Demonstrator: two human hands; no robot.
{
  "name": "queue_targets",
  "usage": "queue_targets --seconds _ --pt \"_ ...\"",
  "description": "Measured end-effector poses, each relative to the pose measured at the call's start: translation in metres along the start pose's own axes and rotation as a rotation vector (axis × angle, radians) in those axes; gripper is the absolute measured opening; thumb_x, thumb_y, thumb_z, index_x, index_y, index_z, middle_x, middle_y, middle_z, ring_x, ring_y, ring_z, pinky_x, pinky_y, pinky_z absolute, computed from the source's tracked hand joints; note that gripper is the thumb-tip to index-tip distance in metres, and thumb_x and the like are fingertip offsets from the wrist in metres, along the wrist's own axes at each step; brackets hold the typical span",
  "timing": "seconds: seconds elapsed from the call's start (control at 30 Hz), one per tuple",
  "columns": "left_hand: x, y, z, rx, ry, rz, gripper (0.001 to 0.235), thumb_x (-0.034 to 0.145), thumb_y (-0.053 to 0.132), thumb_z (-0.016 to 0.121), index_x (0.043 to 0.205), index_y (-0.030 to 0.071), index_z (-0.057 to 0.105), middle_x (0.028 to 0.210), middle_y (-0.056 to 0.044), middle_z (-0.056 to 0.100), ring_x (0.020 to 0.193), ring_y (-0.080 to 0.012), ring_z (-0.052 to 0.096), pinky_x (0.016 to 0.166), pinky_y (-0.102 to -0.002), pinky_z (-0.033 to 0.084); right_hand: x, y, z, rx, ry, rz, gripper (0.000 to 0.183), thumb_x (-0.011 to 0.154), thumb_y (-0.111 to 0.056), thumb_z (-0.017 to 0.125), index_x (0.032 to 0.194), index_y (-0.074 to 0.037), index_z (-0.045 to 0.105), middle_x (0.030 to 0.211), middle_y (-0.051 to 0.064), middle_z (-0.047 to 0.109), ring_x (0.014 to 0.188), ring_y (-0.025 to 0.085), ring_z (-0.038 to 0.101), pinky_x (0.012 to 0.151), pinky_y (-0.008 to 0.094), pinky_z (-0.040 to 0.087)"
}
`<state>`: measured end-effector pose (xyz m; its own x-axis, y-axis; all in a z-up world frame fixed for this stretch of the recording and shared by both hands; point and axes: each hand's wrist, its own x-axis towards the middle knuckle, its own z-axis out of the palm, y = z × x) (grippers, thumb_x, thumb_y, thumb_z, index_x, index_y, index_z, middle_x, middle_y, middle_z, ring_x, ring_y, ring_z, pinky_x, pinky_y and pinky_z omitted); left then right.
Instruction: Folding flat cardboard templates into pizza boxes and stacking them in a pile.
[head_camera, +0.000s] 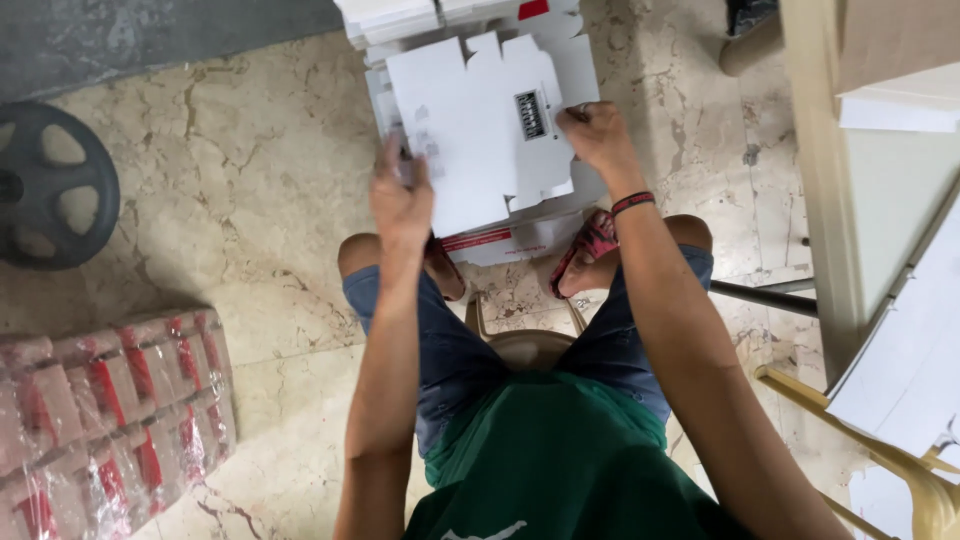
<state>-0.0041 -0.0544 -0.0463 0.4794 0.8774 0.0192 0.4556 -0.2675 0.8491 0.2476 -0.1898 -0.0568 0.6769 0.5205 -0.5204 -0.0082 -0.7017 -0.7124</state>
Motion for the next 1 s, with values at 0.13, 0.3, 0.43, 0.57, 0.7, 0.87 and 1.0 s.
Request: queue_targets --seconds 0.13,0.3,0.43,0.57,0.7,0.87,1.0 --pt "-0.018 -0.008 0.018 0.096 -0.190 -0.298 0.071 0.101 0.037 0.051 0.161 0.012 0.025 0.155 -0.014 0.051 0.141 -0.0324 0.051 0.112 -0.042 0.047 -0.028 -0.032 -0.009 -0.147 -0.034 0.049 0.033 0.097 -0.037 0.060 0.071 -0.017 0.060 0.077 0.001 0.069 0.071 0.018 0.073 0.059 0.023 0.054" --pt "-0.009 0.013 0.012 -0.210 -0.193 -0.448 0.067 0.101 0.029 0.053 0.159 0.005 0.029 0.167 -0.013 0.030 0.155 -0.0285 0.026 0.127 -0.039 0.023 -0.014 -0.021 -0.002 -0.253 0.036 0.051 0.030 0.096 -0.042 0.059 0.098 -0.013 0.066 0.104 0.010 0.065 0.088 0.025 0.063 0.079 0.038 0.053" --pt "0.001 0.001 0.013 -0.188 -0.145 -0.458 0.068 0.095 0.027 0.059 0.156 0.005 0.038 0.164 -0.012 0.037 0.153 -0.0243 0.033 0.126 -0.031 0.023 -0.046 -0.042 -0.009 -0.153 0.015 0.019 0.031 0.098 -0.030 0.063 0.073 -0.017 0.053 0.077 0.003 0.062 0.068 0.019 0.065 0.061 0.030 0.051" --pt "-0.002 0.012 0.002 -0.160 -0.155 -0.479 0.069 0.093 0.028 0.061 0.156 0.009 0.039 0.163 -0.012 0.040 0.151 -0.0244 0.037 0.123 -0.032 0.031 -0.035 -0.025 -0.001 -0.173 0.030 -0.078 0.030 0.102 -0.036 0.064 0.083 -0.013 0.067 0.083 0.005 0.069 0.069 0.018 0.065 0.063 0.029 0.055" --pt "-0.017 0.004 0.005 -0.009 -0.135 -0.325 0.062 0.100 0.021 0.059 0.157 0.003 0.042 0.156 -0.029 0.045 0.145 -0.0404 0.044 0.119 -0.051 0.039 0.035 0.052 0.027 -0.239 0.075 -0.242 0.040 0.100 -0.031 0.061 0.068 -0.006 0.056 0.059 0.011 0.056 0.052 0.016 0.061 0.035 0.028 0.041" --pt "-0.013 -0.016 0.014 0.036 -0.132 -0.309 0.064 0.099 0.024 0.062 0.156 0.004 0.043 0.154 -0.028 0.048 0.144 -0.0403 0.046 0.117 -0.051 0.041 0.038 0.055 0.034 -0.267 0.108 -0.236 0.033 0.098 -0.027 0.059 0.074 -0.005 0.061 0.063 0.011 0.060 0.053 0.018 0.062 0.036 0.029 0.043" --pt "-0.008 -0.021 0.020 0.052 -0.105 -0.295 0.063 0.097 0.025 0.065 0.155 0.007 0.047 0.151 -0.026 0.052 0.142 -0.0403 0.050 0.114 -0.052 0.044 0.047 0.056 0.035 -0.267 0.120 -0.251 0.030 0.096 -0.025 0.056 0.080 0.000 0.063 0.064 0.014 0.060 0.055 0.024 0.065 0.036 0.034 0.042"
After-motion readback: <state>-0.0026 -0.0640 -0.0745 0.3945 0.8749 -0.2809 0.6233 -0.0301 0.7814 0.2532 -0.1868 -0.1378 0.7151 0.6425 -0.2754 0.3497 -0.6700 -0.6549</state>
